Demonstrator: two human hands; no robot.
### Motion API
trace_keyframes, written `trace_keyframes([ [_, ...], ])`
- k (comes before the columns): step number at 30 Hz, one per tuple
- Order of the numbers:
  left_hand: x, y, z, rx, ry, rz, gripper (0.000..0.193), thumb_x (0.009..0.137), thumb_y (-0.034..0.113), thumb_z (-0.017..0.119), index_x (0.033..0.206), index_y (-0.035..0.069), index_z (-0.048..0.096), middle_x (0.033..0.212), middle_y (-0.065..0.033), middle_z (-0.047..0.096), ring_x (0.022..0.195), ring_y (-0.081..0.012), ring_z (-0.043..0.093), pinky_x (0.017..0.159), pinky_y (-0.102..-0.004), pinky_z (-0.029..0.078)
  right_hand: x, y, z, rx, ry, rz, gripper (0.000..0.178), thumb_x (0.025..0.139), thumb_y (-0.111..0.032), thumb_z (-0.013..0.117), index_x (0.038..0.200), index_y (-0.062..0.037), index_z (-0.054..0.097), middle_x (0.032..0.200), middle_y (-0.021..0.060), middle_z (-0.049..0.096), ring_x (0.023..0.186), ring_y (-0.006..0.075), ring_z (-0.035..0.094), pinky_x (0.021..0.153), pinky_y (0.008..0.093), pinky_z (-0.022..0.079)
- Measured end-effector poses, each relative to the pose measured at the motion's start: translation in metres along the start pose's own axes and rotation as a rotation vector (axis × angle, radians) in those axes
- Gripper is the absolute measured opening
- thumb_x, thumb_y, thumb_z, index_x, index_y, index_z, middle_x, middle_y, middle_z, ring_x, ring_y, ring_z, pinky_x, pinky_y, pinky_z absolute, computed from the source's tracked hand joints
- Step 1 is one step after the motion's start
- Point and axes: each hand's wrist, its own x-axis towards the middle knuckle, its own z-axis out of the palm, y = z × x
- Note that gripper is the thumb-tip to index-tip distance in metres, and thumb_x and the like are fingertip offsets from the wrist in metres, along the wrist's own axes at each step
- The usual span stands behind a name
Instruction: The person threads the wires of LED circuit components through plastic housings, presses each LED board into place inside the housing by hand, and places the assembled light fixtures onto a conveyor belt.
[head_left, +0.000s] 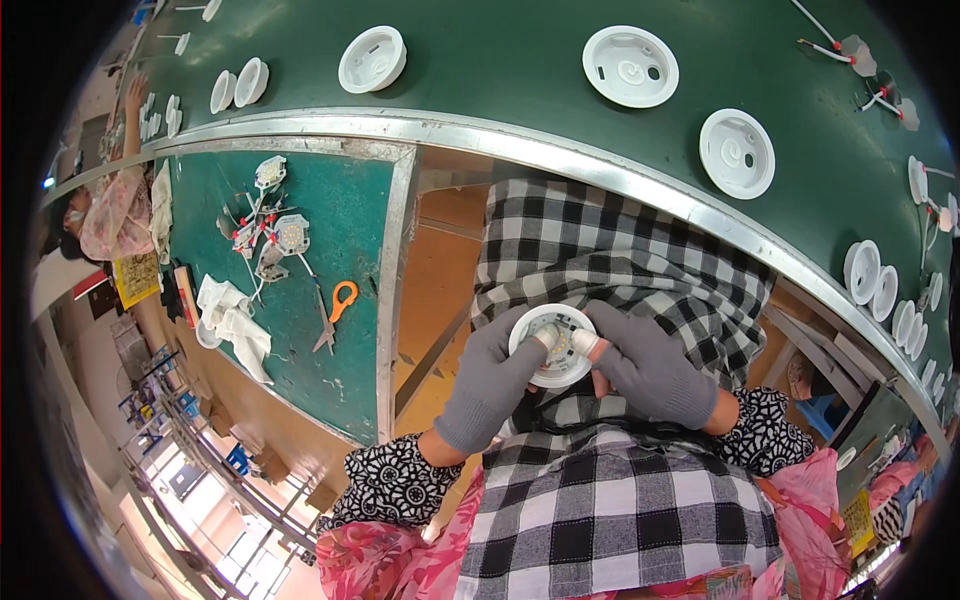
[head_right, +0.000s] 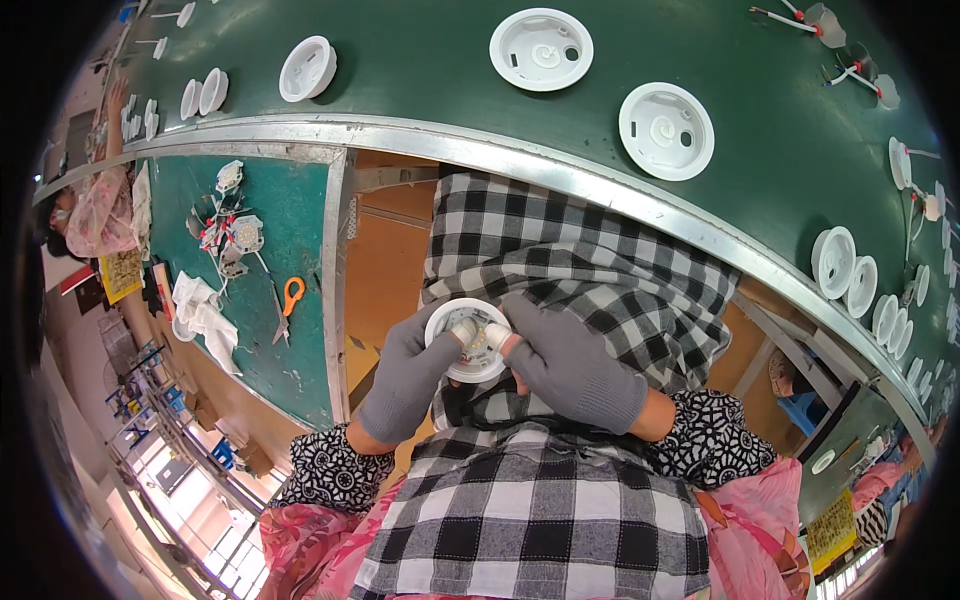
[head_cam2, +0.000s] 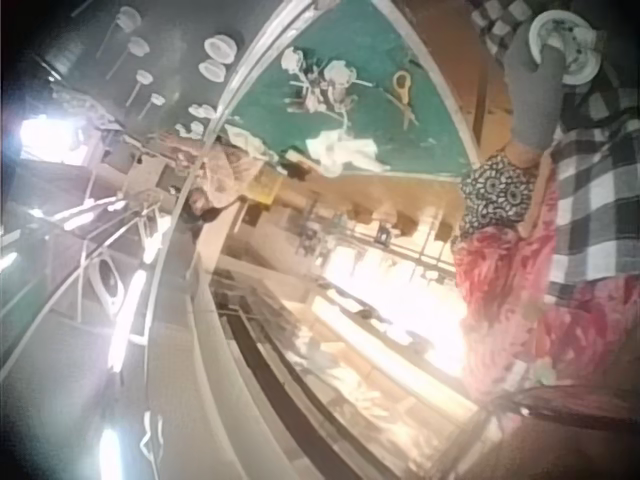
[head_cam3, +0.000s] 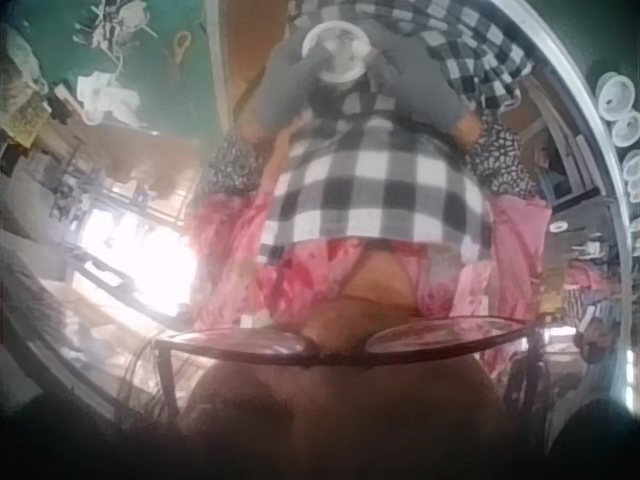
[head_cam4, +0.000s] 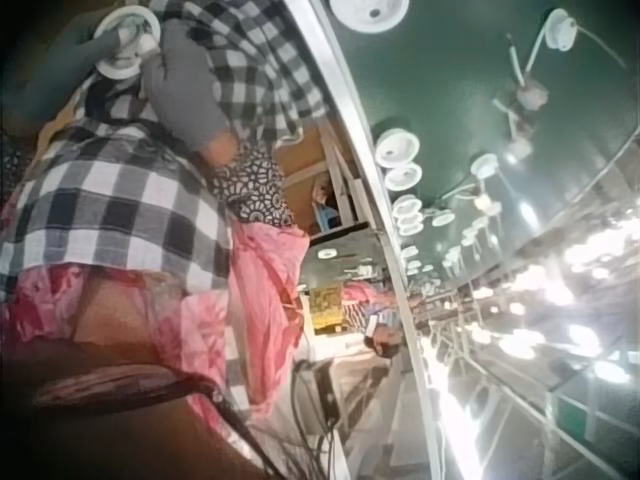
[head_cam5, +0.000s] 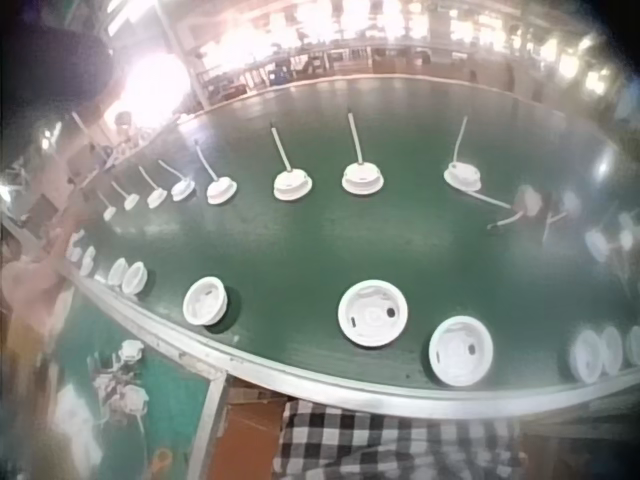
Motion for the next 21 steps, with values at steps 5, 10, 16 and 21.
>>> trace_keyframes([
  [5,0.0,0.004,0.003,0.006,-0.008,-0.002,0.032,0.093,0.017,0.059,0.117,-0.003,0.063,0.099,-0.0062,0.069,0.087,-0.0103,0.064,0.078,-0.0262,0.051,-0.002,0.004,0.002,-0.076,0.032,-0.064,0.023,0.1,-0.022,0.043,0.105,0.0003,0.049,0.065,0.0104,0.062,0.056,0.0194,0.066,0.056,0.0322,0.051],
  [10,0.009,0.008,0.0,0.057,-0.087,-0.061,0.032,0.094,0.018,0.058,0.118,-0.003,0.062,0.097,-0.0056,0.069,0.086,-0.0088,0.063,0.072,-0.0229,0.052,0.002,0.014,-0.002,0.056,0.042,-0.039,0.028,0.099,-0.024,0.044,0.107,0.0017,0.053,0.066,0.011,0.062,0.053,0.0182,0.063,0.056,0.0327,0.051],
  [16,0.013,0.01,-0.005,0.058,-0.177,0.001,0.043,0.095,0.017,0.057,0.132,-0.003,0.05,0.11,-0.0083,0.064,0.091,-0.01,0.062,0.069,-0.0225,0.053,0.009,0.015,-0.011,0.119,0.02,0.11,0.032,0.097,-0.028,0.048,0.108,0.0009,0.058,0.071,0.0102,0.064,0.052,0.0147,0.062,0.059,0.0319,0.052],
  [21,0.007,0.016,-0.006,0.322,-0.239,0.07,0.056,0.088,0.022,0.065,0.135,-0.002,0.045,0.117,-0.0128,0.061,0.1,-0.0157,0.062,0.081,-0.029,0.053,0.012,0.015,-0.011,-0.086,0.049,0.036,0.039,0.092,-0.033,0.054,0.111,0.0001,0.065,0.089,0.0156,0.07,0.078,0.0241,0.07,0.076,0.0368,0.054],
])
